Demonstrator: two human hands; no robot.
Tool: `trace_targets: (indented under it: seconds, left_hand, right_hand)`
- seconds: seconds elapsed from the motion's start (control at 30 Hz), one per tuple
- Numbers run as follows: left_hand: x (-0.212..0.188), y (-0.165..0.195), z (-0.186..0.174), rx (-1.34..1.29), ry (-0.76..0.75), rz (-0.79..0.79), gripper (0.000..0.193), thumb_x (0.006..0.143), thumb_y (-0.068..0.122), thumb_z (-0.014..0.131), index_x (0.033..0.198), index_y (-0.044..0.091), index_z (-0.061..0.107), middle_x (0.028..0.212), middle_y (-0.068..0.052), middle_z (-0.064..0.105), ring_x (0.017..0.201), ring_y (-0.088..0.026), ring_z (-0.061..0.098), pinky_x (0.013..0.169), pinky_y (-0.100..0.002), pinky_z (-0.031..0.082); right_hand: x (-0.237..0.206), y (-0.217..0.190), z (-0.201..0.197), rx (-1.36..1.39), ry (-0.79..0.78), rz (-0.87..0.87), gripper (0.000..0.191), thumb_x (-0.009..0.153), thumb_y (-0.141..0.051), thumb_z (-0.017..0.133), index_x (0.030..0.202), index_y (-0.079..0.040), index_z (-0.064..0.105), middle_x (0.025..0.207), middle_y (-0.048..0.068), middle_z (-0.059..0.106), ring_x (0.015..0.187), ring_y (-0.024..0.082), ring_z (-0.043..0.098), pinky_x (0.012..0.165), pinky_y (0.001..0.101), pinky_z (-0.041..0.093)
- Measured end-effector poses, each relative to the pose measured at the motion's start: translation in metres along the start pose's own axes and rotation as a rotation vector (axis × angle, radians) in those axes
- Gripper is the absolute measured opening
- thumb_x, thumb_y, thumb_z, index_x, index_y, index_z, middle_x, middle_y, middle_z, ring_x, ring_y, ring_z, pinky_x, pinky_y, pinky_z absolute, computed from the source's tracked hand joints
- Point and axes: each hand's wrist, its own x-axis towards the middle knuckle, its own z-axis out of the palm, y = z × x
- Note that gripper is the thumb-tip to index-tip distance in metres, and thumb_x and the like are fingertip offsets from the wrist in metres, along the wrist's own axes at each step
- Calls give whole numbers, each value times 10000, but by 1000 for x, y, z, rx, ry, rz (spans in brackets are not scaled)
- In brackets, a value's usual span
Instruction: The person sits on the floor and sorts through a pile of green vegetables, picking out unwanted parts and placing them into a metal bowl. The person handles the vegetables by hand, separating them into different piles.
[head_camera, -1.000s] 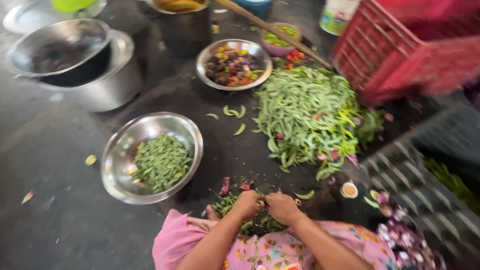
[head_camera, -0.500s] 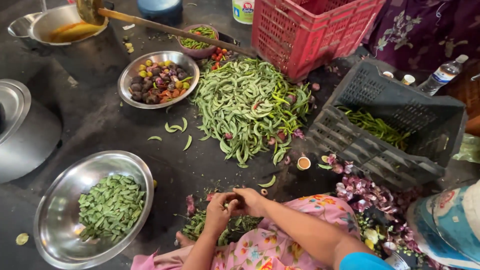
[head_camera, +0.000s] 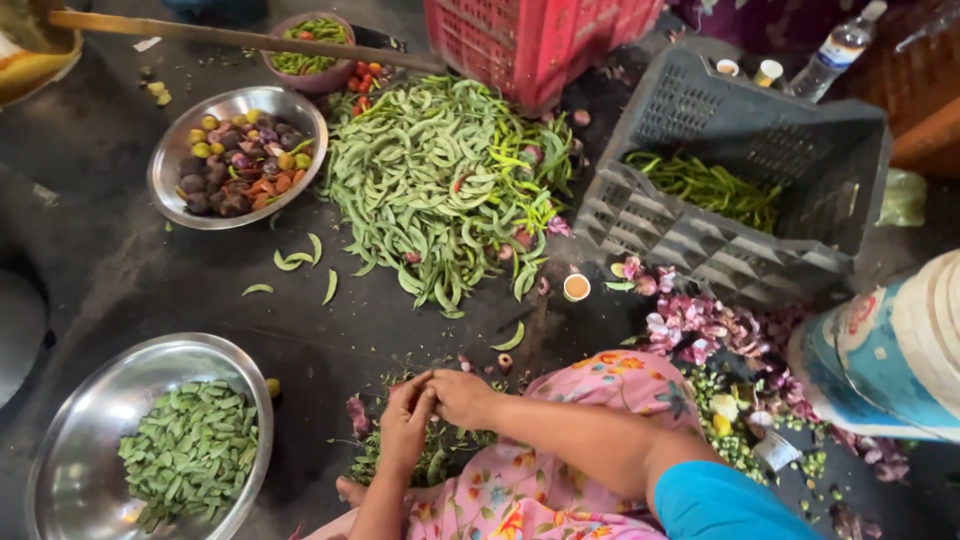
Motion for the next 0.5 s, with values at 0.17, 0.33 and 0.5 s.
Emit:
trace_targets:
  seconds: [0.17, 0.33, 0.5]
  left_hand:
    - [-11, 22, 3, 387, 133, -13, 219, 914, 184, 714, 1096, 80, 777, 884, -88, 798, 766, -199, 749, 738, -329, 589]
    - [-12, 20, 1, 704, 17, 233, 156, 881, 153, 698, 1011, 97, 765, 943, -132, 748, 891, -338, 713, 777, -414, 556]
    - [-13, 11, 1, 786, 24, 355, 166, 875, 108, 662, 1024, 68, 723, 946, -160, 702, 921, -386, 663, 800, -462, 531]
  right_hand:
    - [-5, 1, -7, -341, -77, -40, 229, 889, -261, 682, 921, -36, 713, 965, 165, 672, 932, 369, 679, 823, 477, 541]
    - [-7, -6, -16, -509, -111, -111, 239, 813, -289, 734, 846, -53, 742, 918, 169, 684, 901, 356, 694, 881, 493, 525]
    - [-11, -10, -20, -489, -36, -172, 148, 814, -199, 700, 882, -71, 730, 922, 156, 676, 876, 348, 693, 783, 458, 550]
